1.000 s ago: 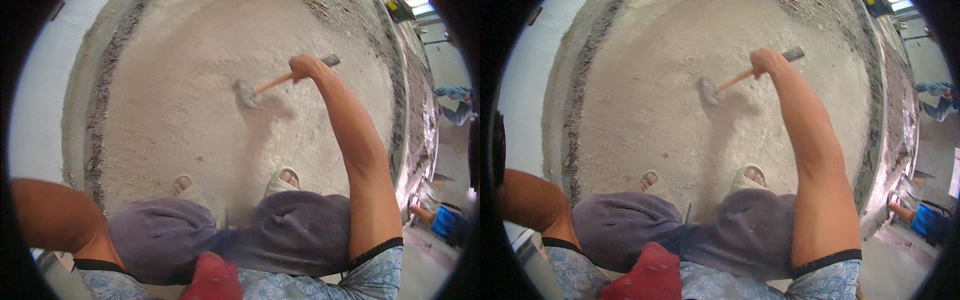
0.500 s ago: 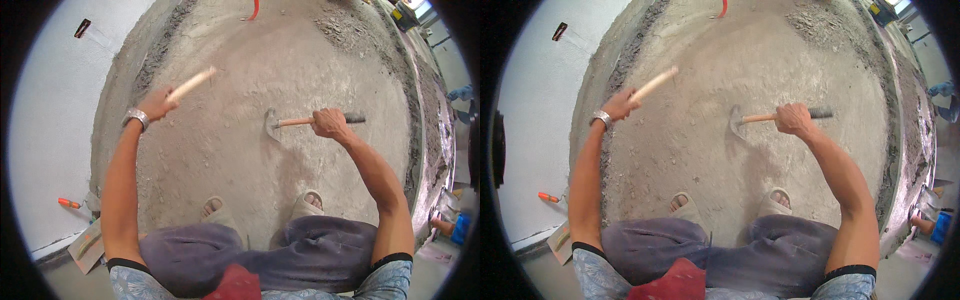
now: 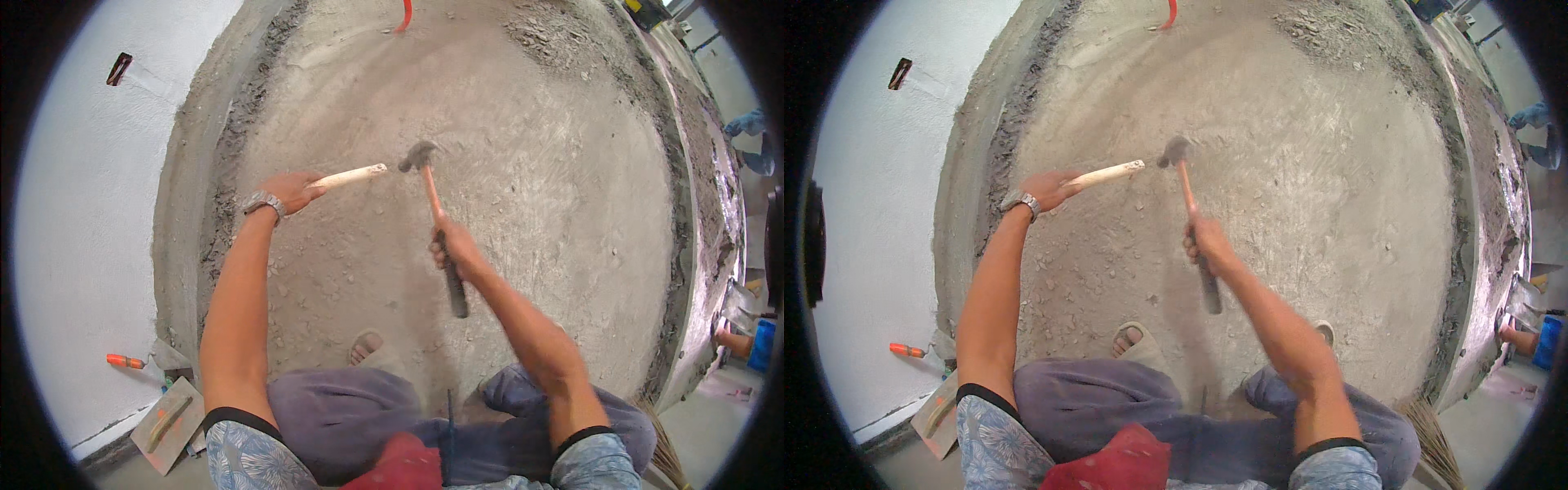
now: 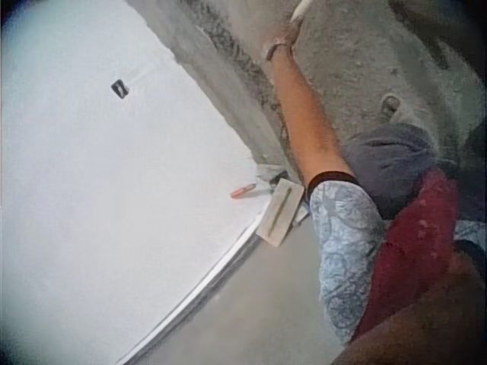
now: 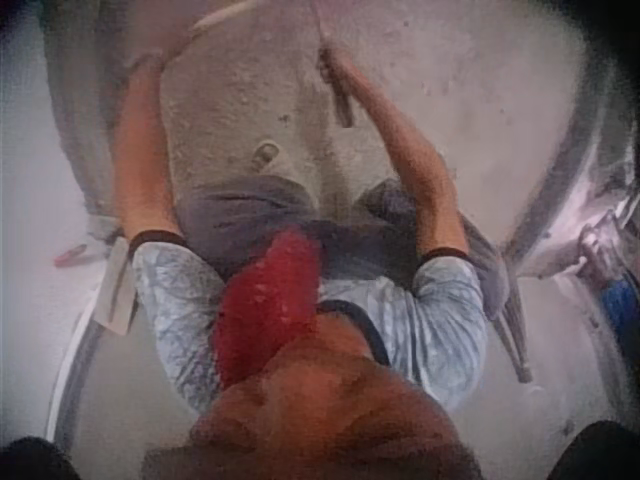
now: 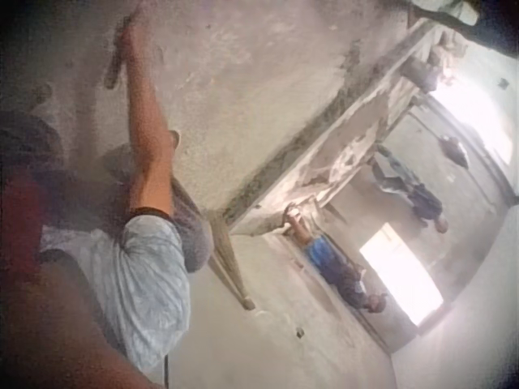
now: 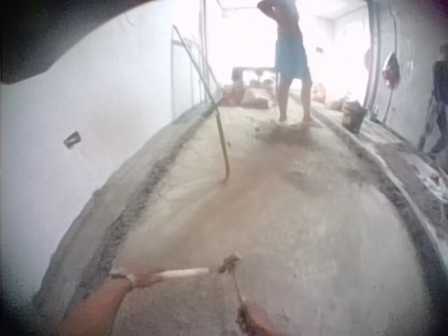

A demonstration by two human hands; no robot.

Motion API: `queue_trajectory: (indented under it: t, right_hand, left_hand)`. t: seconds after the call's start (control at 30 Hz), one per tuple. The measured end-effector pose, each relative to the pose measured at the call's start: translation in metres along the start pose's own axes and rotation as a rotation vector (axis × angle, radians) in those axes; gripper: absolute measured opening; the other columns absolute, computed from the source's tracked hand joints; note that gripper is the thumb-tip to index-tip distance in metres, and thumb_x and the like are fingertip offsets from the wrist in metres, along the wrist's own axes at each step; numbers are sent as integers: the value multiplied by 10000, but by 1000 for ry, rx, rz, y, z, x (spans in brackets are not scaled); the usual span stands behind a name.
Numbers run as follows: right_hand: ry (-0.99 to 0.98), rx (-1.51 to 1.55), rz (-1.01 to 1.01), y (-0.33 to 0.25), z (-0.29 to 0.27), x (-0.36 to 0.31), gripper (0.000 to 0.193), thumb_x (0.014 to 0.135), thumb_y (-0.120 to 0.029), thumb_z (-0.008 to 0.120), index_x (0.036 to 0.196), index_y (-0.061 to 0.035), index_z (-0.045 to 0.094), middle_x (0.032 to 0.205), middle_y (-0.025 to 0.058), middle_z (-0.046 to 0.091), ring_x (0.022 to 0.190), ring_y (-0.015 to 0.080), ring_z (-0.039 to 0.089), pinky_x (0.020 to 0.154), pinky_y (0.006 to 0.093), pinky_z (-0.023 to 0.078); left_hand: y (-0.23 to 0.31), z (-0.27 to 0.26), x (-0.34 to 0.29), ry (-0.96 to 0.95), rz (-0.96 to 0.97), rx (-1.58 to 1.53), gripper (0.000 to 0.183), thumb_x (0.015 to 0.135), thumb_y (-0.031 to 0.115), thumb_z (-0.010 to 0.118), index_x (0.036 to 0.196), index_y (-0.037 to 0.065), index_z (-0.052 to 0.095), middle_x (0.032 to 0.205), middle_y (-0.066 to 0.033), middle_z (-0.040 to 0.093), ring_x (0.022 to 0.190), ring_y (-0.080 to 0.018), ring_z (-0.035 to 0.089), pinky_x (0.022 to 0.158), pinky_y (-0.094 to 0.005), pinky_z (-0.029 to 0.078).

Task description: The person uses a hammer and a chisel to break up a concrete floor. They repeatedly strike the chisel with the hammer to chip away at the surface, creating a pile of debris.

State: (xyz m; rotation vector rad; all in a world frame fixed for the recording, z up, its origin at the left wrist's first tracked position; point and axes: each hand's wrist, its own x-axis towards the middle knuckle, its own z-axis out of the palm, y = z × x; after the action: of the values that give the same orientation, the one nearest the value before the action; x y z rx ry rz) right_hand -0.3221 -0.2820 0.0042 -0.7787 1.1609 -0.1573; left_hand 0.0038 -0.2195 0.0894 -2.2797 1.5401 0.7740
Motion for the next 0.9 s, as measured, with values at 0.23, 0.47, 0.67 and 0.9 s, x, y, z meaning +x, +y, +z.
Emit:
queue_trajectory:
  t: [0.23, 0.47, 0.67, 0.9]
  right_hand:
    - [53, 251, -13, 65, 28, 6, 525, 971, -568, 416, 768, -89, 483, 585, -1, 470, 458, 124, 445, 439, 306, 388]
    - [67, 141, -262, 27, 15, -10, 541, 984, -558, 389, 757, -75, 478, 562, 14, 462, 438, 111, 436, 424, 282, 376]
    - [100, 479, -676, 20, 42, -33, 525, 1014, -487, 353, 744, -54, 473, 542, 27, 467, 430, 107, 440, 415, 263, 372]
    - [17, 69, -175, 21, 33, -13, 586, 962, -610, 372, 759, -72, 485, 552, 4, 470, 430, 118, 437, 405, 290, 367]
  left_hand:
    - [12, -4, 4, 32, -3, 104, 437, 916, 473, 530, 1331, 336, 543, 1143, -54, 680, 1028, -285, 646, 891, -436, 508]
    - [25, -14, 5, 49, -16, 154, 420, 910, 480, 558, 1308, 349, 568, 1057, -103, 699, 953, -298, 667, 814, -442, 512]
    - [27, -17, 5, 104, 20, 225, 416, 900, 476, 569, 1299, 356, 576, 1008, -86, 709, 912, -289, 675, 774, -440, 522]
    - [36, -25, 2, 84, -19, 300, 379, 891, 455, 585, 1254, 352, 613, 967, -64, 714, 896, -267, 679, 758, -422, 530]
